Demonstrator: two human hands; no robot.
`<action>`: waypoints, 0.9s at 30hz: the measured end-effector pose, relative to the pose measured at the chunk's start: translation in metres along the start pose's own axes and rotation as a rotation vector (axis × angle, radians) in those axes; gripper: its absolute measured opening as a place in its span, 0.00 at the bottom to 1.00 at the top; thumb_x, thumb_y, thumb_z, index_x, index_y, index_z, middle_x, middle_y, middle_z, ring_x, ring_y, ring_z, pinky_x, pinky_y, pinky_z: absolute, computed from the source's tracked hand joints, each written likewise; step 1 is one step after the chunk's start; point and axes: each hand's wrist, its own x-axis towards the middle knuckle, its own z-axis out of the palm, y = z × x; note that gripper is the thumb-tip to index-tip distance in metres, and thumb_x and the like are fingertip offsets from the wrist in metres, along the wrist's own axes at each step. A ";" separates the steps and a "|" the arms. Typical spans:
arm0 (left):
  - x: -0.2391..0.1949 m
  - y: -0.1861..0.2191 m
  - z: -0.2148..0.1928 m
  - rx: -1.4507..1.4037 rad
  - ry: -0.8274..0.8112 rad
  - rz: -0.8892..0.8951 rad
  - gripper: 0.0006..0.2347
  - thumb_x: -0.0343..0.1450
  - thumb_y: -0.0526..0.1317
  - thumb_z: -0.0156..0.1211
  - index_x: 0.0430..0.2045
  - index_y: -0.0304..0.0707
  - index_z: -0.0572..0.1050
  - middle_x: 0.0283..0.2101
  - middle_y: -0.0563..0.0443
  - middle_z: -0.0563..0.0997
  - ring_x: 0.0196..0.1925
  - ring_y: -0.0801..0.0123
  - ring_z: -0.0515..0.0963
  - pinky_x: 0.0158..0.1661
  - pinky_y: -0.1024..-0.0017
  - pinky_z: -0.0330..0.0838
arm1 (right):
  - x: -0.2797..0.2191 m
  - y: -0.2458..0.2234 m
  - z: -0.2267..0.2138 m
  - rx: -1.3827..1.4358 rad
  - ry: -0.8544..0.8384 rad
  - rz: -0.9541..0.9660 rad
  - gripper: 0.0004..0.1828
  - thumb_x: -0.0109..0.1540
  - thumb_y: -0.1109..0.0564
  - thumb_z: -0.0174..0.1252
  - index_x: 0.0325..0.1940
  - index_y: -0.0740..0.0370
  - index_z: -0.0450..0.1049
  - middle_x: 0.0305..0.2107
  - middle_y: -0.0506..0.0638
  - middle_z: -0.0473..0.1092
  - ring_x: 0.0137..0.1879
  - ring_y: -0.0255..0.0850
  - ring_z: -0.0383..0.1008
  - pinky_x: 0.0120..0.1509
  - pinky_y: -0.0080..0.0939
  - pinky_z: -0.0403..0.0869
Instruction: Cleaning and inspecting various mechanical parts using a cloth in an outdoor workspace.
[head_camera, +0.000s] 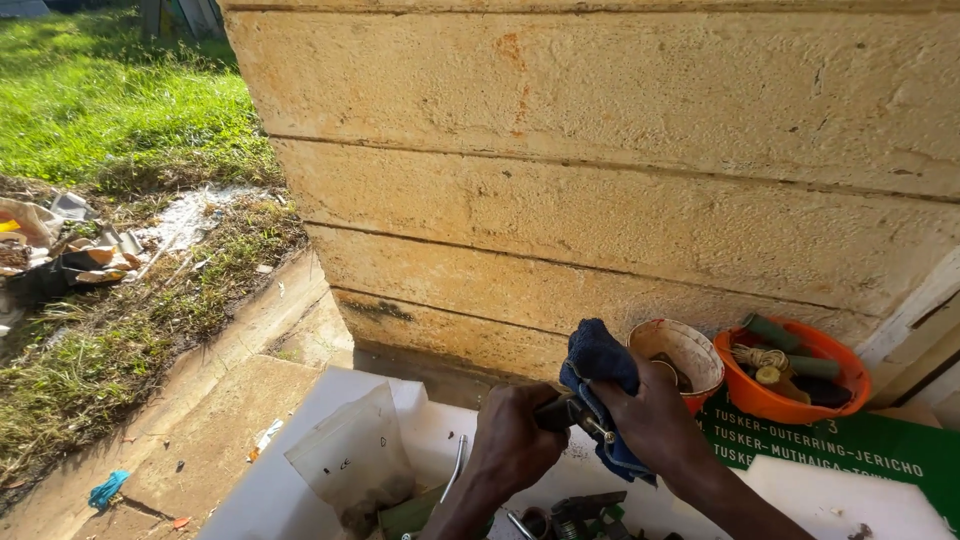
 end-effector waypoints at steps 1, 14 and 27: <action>0.000 0.001 0.002 0.003 0.029 -0.064 0.07 0.60 0.32 0.59 0.09 0.40 0.72 0.12 0.54 0.72 0.16 0.75 0.64 0.18 0.64 0.56 | 0.004 0.000 -0.001 -0.027 -0.004 -0.038 0.15 0.61 0.52 0.61 0.49 0.59 0.83 0.37 0.50 0.83 0.43 0.38 0.80 0.50 0.40 0.74; -0.023 0.063 0.026 -0.023 -0.053 -0.534 0.07 0.52 0.40 0.65 0.19 0.43 0.77 0.20 0.53 0.77 0.26 0.69 0.73 0.29 0.62 0.65 | 0.000 0.031 -0.036 0.108 0.013 0.085 0.18 0.63 0.59 0.61 0.57 0.61 0.80 0.42 0.56 0.82 0.47 0.44 0.78 0.53 0.42 0.71; -0.042 0.034 0.032 -0.202 -0.184 -0.301 0.04 0.56 0.38 0.62 0.14 0.40 0.74 0.18 0.57 0.58 0.32 0.86 0.65 0.25 0.69 0.55 | -0.039 0.022 -0.051 0.283 -0.065 0.332 0.38 0.56 0.72 0.61 0.71 0.55 0.77 0.54 0.65 0.87 0.60 0.55 0.84 0.67 0.50 0.73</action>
